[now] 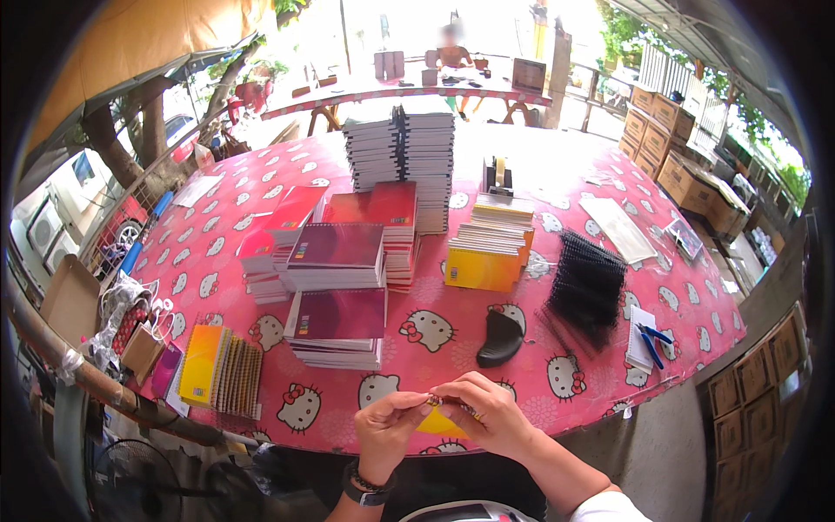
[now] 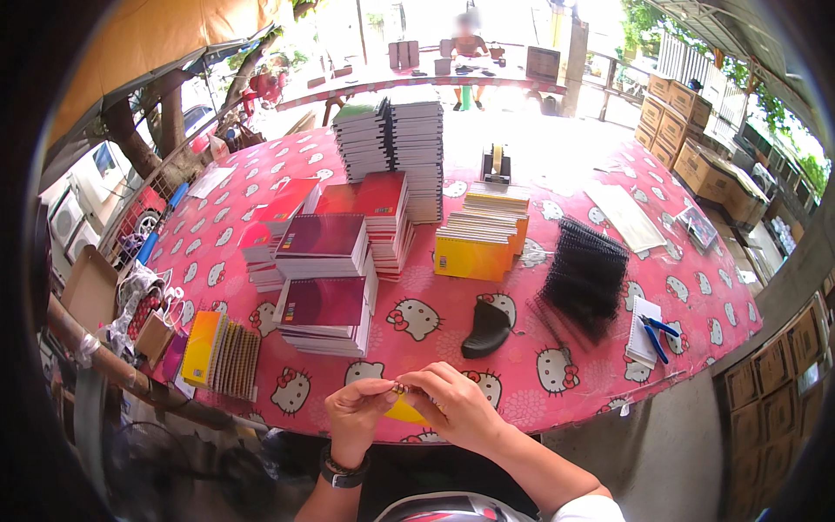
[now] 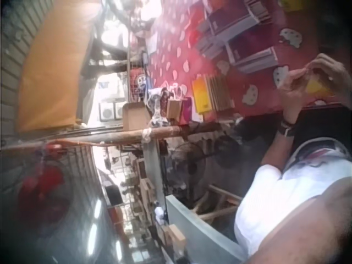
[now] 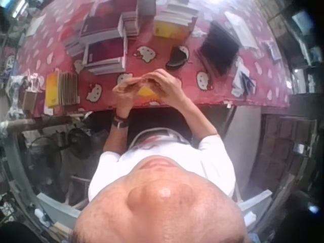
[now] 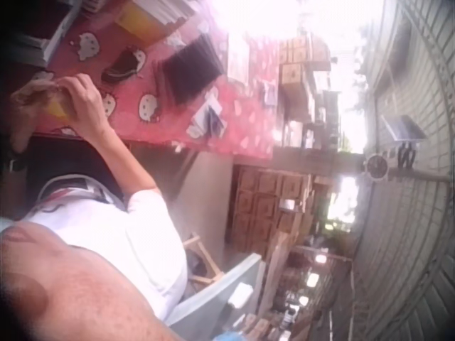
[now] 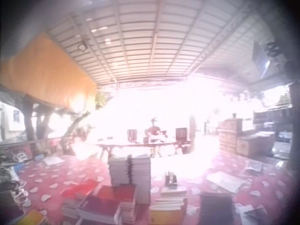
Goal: The person inserts a spiral binding through the punched holes of a notebook cover and pages by hand, then crimps the ends of the wire.
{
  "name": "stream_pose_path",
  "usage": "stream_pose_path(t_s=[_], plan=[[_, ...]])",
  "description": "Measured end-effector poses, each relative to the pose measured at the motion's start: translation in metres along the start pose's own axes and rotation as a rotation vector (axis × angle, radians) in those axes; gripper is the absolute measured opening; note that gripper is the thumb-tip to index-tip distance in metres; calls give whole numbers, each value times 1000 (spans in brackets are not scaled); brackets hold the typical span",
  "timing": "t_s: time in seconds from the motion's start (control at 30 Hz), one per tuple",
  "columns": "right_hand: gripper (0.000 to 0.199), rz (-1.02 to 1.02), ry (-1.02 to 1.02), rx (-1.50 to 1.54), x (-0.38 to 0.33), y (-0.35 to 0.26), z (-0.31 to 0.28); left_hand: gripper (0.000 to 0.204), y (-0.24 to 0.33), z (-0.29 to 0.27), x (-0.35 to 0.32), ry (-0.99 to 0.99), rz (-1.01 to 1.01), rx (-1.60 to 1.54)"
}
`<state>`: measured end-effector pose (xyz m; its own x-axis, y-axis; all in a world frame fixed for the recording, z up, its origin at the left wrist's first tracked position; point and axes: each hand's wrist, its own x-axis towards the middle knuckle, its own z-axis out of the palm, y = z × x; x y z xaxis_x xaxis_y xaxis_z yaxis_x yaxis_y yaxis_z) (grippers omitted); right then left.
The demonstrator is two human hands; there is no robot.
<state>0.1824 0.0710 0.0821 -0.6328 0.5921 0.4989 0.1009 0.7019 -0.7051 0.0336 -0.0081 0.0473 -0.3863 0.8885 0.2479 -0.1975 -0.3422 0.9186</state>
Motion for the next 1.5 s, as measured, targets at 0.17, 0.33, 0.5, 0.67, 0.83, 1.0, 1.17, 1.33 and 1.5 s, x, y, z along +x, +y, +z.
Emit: stream_pose_path(t_s=[0.17,0.33,0.5,0.67,0.83,1.0,1.17,1.33,1.5], plan=[[22,85,-34,144,2,-5,-2,17,2,-4,-3,-69,44,20],[25,27,13,132,0,1,0,20,3,-2,-5,-79,43,146],[20,2,-23,97,3,-2,-1,13,-5,1,-7,-59,148,161],[13,40,-75,70,5,-13,2,14,0,-7,-9,-40,111,232],[18,19,-79,-24,5,-17,16,19,6,-8,-13,-7,92,362],[9,78,-51,43,5,-24,22,19,10,-13,-21,29,107,371],[35,-61,-123,22,14,-29,34,11,31,-18,-20,227,287,655],[54,-33,0,-49,15,-10,12,21,117,-113,22,554,435,710],[27,88,-60,1,3,-5,9,13,186,-222,85,82,204,1734]])
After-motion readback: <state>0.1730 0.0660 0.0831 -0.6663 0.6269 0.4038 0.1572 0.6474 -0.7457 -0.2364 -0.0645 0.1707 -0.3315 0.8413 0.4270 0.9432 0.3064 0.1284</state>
